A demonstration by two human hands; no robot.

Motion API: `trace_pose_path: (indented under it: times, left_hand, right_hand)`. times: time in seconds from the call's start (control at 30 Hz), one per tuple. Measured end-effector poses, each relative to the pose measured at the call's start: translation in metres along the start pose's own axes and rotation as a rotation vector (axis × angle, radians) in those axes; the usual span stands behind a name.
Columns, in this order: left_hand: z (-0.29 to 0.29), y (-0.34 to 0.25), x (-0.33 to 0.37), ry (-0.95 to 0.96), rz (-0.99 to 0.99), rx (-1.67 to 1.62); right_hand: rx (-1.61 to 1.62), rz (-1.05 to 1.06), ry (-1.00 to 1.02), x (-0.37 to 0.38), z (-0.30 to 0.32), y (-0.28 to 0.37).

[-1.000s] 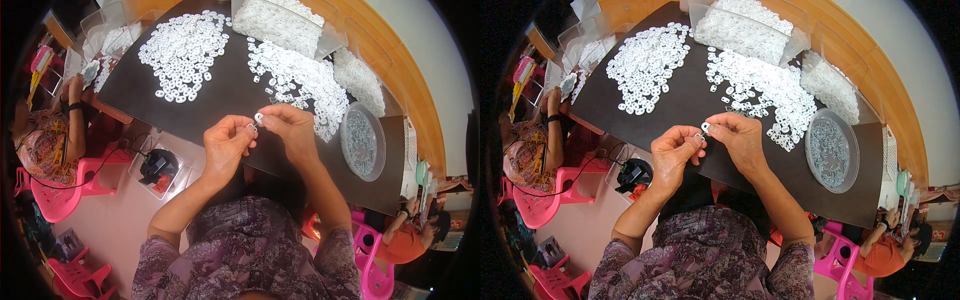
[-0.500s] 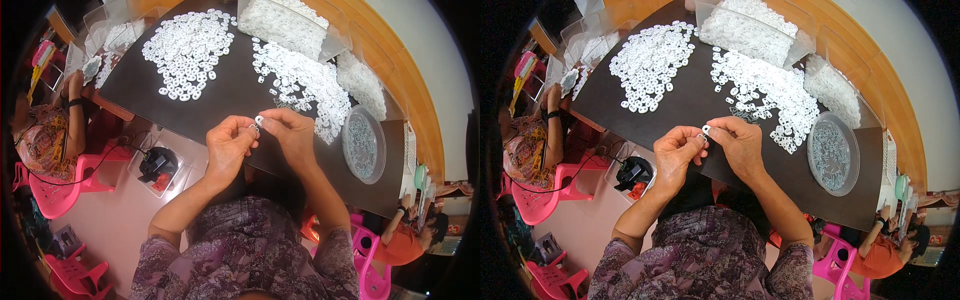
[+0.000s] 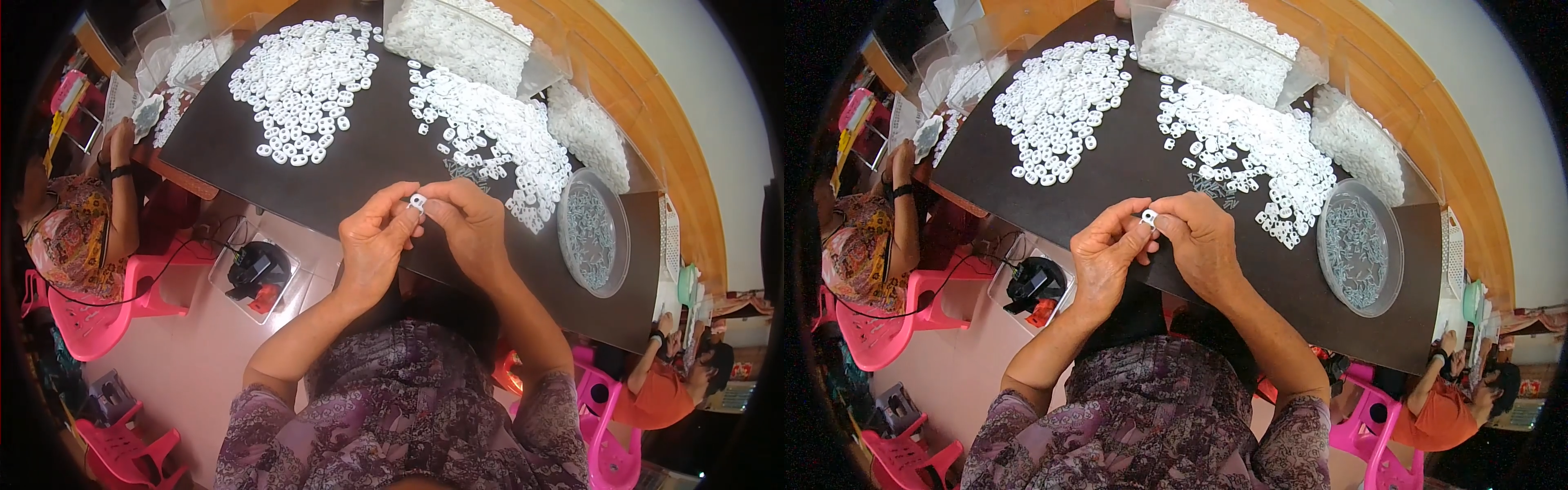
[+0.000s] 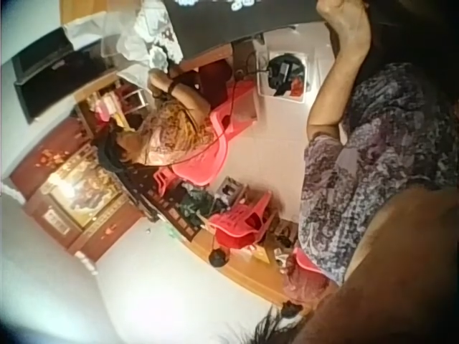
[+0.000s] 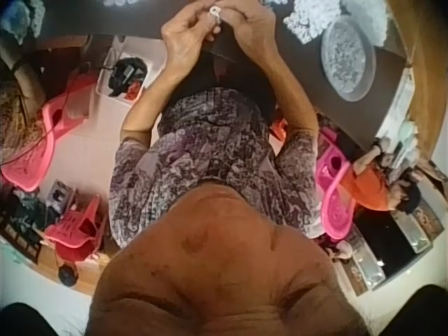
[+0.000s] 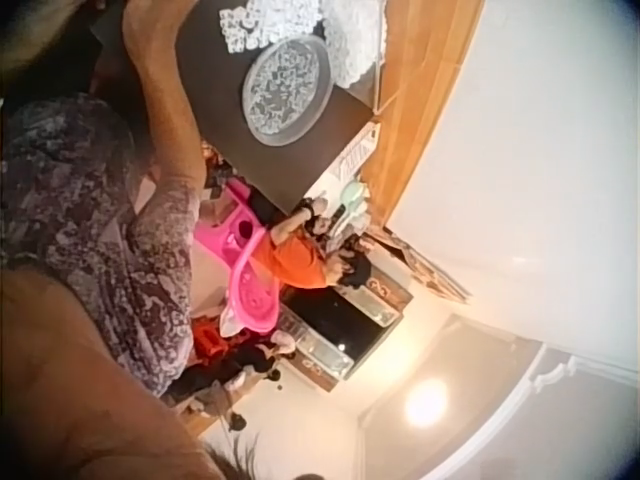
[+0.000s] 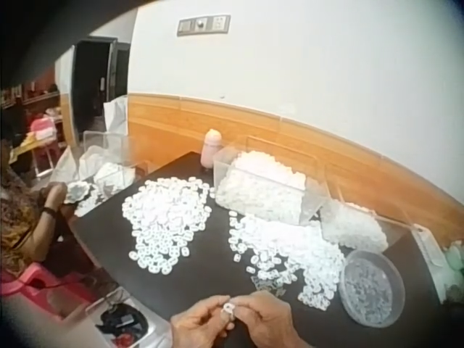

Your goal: Manually inserting small metal pins into white plastic connector components.

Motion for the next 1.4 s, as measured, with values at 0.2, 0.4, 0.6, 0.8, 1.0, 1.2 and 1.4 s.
trace_pose_path:
  times: [0.2, 0.4, 0.6, 0.8, 1.0, 1.2, 1.4]
  left_hand:
    - [0.000, -0.001, 0.004, -0.002, -0.006, -0.132]
    - [0.001, 0.000, 0.006, -0.034, 0.043, -0.195]
    - [-0.001, -0.005, 0.002, -0.075, 0.091, -0.206]
    - [-0.005, -0.013, -0.004, -0.038, -0.006, -0.095]
    - [0.001, -0.015, -0.003, 0.033, -0.076, 0.040]
    - [0.003, -0.015, -0.003, 0.053, -0.101, -0.061]
    - [0.002, -0.023, -0.004, 0.089, -0.029, -0.074]
  right_hand:
    - [-0.028, 0.121, -0.044, 0.001, -0.002, 0.009]
    - [-0.163, 0.317, -0.055, 0.002, -0.001, 0.020]
    - [-0.303, 0.540, -0.095, 0.000, -0.001, 0.027]
    - [-0.294, 0.630, -0.165, -0.004, 0.001, 0.023]
    - [-0.306, 0.683, -0.185, -0.007, 0.001, 0.023]
    - [-0.245, 0.628, -0.203, -0.011, 0.000, 0.027]
    - [-0.198, 0.559, -0.199, -0.015, 0.002, 0.027]
Point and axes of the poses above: each hand's wrist, its own x-axis towards the middle knuckle, its own z-axis out of the back of the hand, y = z × x, the point moved 4 cm from there along x, towards the middle knuckle, and after that the axes turned 3 degrees about -y, right-handed, at the moved point
